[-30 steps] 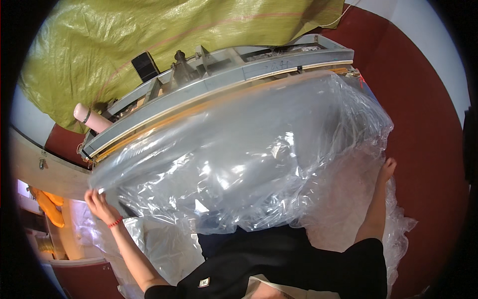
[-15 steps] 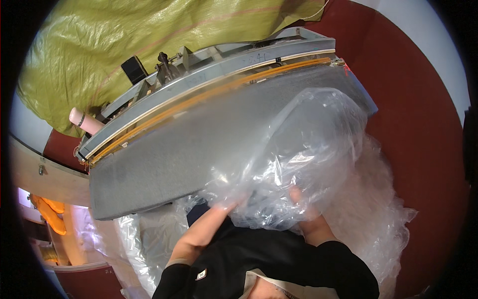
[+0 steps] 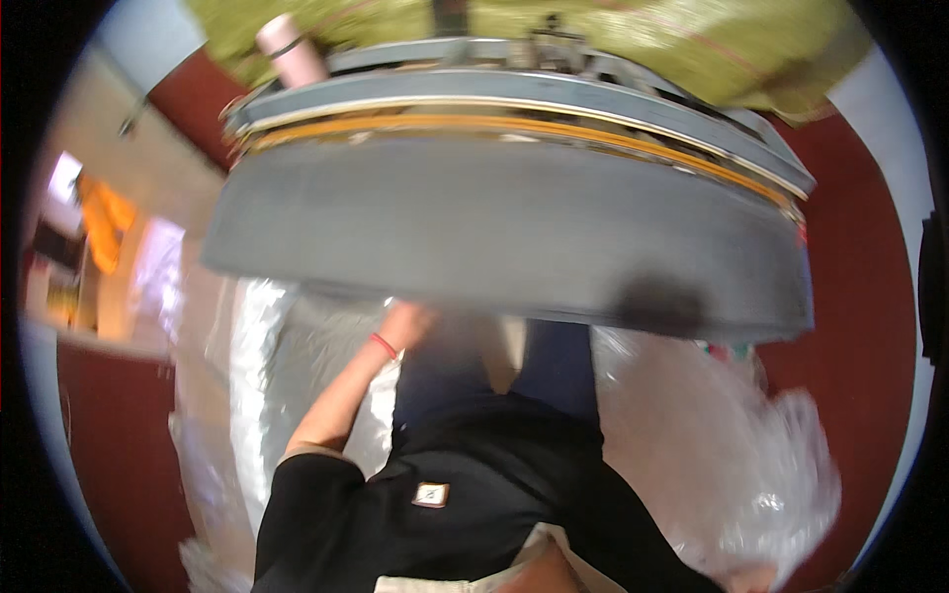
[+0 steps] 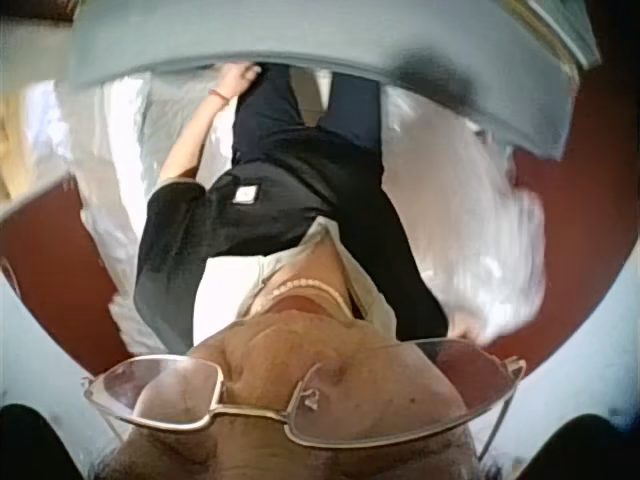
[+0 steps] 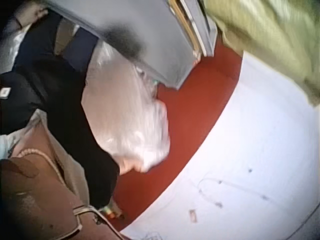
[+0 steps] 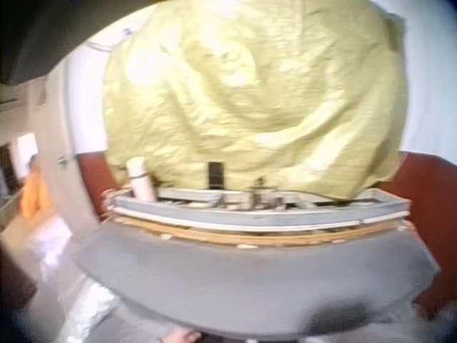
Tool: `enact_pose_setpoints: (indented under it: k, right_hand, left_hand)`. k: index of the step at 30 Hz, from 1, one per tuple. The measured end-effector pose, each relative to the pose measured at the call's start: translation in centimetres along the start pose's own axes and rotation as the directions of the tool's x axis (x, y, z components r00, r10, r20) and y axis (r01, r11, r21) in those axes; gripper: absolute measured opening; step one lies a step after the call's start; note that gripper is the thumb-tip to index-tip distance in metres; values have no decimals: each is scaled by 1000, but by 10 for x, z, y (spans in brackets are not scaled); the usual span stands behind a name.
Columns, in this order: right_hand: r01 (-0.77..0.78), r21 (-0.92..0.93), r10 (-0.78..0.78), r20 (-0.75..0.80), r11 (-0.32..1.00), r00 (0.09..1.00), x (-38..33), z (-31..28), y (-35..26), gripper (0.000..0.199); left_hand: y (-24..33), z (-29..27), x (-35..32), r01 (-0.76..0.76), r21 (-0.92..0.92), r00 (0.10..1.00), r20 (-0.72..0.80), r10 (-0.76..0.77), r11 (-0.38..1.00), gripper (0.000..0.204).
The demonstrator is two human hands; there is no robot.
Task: The recorder is operating a large heat-sealing machine to package or seal large plastic/foam sheets.
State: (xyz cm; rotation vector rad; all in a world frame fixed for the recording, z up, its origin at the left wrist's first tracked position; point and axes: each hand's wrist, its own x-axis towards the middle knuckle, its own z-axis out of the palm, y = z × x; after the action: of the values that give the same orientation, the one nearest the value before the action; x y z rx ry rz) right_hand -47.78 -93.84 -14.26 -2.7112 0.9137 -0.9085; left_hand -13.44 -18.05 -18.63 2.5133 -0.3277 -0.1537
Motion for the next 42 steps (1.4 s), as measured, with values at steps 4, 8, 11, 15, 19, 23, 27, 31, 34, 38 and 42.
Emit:
enact_pose_setpoints:
  k: [4, 8, 11, 15, 19, 23, 27, 31, 34, 38, 42]
  right_hand:
    - [226, 16, -226, 6, 974, 974, 74, -11, -85, 41]
    - [381, 5, -380, -54, 925, 923, 111, -27, -141, 40]
    - [450, -45, -452, -134, 892, 882, 122, -37, -157, 39]
    - [336, -423, -359, 27, 842, 933, 176, 60, -166, 38]
    - [646, -56, -646, 17, 761, 763, 153, 95, -374, 23]
    - [737, 355, -777, -45, 575, 628, 97, 86, -501, 14]
    - [709, 686, -939, -112, 163, 325, 13, 99, -584, 7]
    - [64, 979, -980, 192, 195, 50, -61, 98, -641, 36]
    - [-97, 987, -991, 129, 131, -27, -98, 116, -660, 56]
    - [-385, 781, -847, 327, 492, -420, -108, 138, -642, 24]
    - [-451, 742, -869, 416, 495, -269, -86, 133, -616, 11]
  left_hand:
    - [-128, -39, -65, 332, -33, 882, -344, -322, 943, 28]
    - [-198, -95, -110, 576, 133, 673, -637, -375, 807, 40]
    - [-213, -140, -130, 687, 106, 561, -707, -432, 719, 39]
    - [-220, -153, -152, 827, 273, 552, -557, -620, 491, 15]
    - [-245, -143, -208, 883, 203, 450, -629, -635, 424, 13]
    - [-210, -121, -207, 710, 129, 607, -610, -509, 692, 7]
    - [-93, -74, -177, 355, -133, 803, -464, -375, 925, 2]
    - [47, -47, -136, -3, -105, 941, -338, -33, 994, 6]
    - [95, -22, -114, -272, -197, 915, -357, 190, 942, 7]
    - [113, -30, -96, -494, 14, 840, -252, 481, 869, 9]
    - [137, -65, -74, -531, 109, 781, -322, 535, 841, 23]
